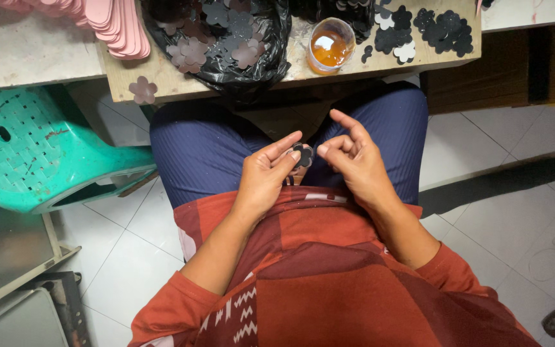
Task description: The person repeatedly picks up small black and white flower-shaped pieces from a black bag and the table, aligns them, and presses them together by hand. The assembled pieces are placed on the table. The person handles the pieces one at a time throughout the clip.
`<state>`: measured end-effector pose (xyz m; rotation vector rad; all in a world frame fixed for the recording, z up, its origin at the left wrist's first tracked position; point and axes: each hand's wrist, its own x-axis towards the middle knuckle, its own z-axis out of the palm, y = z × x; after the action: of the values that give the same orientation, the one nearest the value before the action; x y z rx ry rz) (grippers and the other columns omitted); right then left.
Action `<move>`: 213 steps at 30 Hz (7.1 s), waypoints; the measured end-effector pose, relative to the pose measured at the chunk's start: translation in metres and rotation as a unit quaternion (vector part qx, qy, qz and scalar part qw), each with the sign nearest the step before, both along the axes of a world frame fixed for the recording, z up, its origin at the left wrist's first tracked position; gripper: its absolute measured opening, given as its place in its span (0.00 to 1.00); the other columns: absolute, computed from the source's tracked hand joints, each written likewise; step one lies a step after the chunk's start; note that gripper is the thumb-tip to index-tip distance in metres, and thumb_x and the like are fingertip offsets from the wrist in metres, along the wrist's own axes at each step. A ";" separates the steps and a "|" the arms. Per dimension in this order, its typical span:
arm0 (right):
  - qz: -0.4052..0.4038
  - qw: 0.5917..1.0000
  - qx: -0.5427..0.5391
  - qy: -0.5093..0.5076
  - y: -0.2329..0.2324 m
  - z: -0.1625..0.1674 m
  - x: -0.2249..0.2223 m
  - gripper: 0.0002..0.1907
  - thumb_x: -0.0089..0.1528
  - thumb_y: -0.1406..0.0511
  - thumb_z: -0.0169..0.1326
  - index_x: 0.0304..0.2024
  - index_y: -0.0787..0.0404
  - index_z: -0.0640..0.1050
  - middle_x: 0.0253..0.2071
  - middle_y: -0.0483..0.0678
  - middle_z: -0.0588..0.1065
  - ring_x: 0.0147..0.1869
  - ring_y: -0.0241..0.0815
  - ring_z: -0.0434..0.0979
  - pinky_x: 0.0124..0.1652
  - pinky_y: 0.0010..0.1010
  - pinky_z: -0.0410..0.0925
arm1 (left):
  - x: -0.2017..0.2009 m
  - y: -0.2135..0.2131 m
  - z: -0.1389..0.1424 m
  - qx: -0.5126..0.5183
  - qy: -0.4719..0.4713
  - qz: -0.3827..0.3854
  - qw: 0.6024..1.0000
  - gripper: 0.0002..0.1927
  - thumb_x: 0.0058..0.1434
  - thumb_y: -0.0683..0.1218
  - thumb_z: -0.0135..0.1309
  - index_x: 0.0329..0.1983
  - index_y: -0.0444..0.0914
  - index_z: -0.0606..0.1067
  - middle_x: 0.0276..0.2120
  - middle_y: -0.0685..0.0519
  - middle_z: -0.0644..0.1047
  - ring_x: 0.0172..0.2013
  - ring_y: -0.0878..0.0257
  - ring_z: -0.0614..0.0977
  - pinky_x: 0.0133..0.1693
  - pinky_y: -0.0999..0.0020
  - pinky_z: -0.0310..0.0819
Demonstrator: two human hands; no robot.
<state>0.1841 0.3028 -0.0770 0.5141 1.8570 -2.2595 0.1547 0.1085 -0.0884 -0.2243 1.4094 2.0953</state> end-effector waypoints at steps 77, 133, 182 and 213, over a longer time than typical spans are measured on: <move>0.016 0.988 0.098 0.120 0.005 0.049 -0.092 0.32 0.59 0.73 0.61 0.66 0.67 0.69 0.38 0.46 0.80 0.43 0.32 0.79 0.46 0.23 0.72 | -0.051 0.004 0.031 -0.183 0.211 -0.034 0.960 0.36 0.55 0.39 0.64 0.68 0.42 0.67 0.44 0.53 0.82 0.42 0.69 0.85 0.45 0.71 0.81; -0.268 0.768 0.577 0.080 0.198 0.000 -0.113 0.45 0.60 0.74 0.63 0.77 0.57 0.59 0.43 0.45 0.80 0.50 0.44 0.76 0.53 0.35 0.70 | -0.051 0.035 -0.005 -0.301 0.159 -0.075 0.937 0.20 0.63 0.43 0.59 0.59 0.40 0.79 0.36 0.55 0.82 0.35 0.73 0.80 0.39 0.77 0.75; -0.285 0.876 0.367 0.129 0.205 -0.012 -0.138 0.43 0.64 0.76 0.58 0.78 0.54 0.55 0.44 0.50 0.84 0.46 0.30 0.81 0.50 0.24 0.73 | -0.049 0.043 -0.009 -0.320 0.137 -0.095 0.933 0.20 0.63 0.43 0.59 0.59 0.41 0.79 0.35 0.55 0.83 0.33 0.73 0.78 0.37 0.77 0.74; 0.053 0.821 0.437 0.364 0.007 0.040 0.017 0.41 0.65 0.64 0.58 0.75 0.63 0.53 0.62 0.59 0.74 0.68 0.53 0.75 0.70 0.43 0.62 | -0.011 0.030 0.018 -0.092 0.055 -0.020 0.994 0.30 0.64 0.38 0.54 0.71 0.34 0.68 0.35 0.52 0.82 0.28 0.72 0.77 0.26 0.79 0.70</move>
<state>0.2009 0.3102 -0.0369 -0.4675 3.1728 -1.4667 0.1440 0.1384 -0.0704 -0.1546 1.6594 1.9724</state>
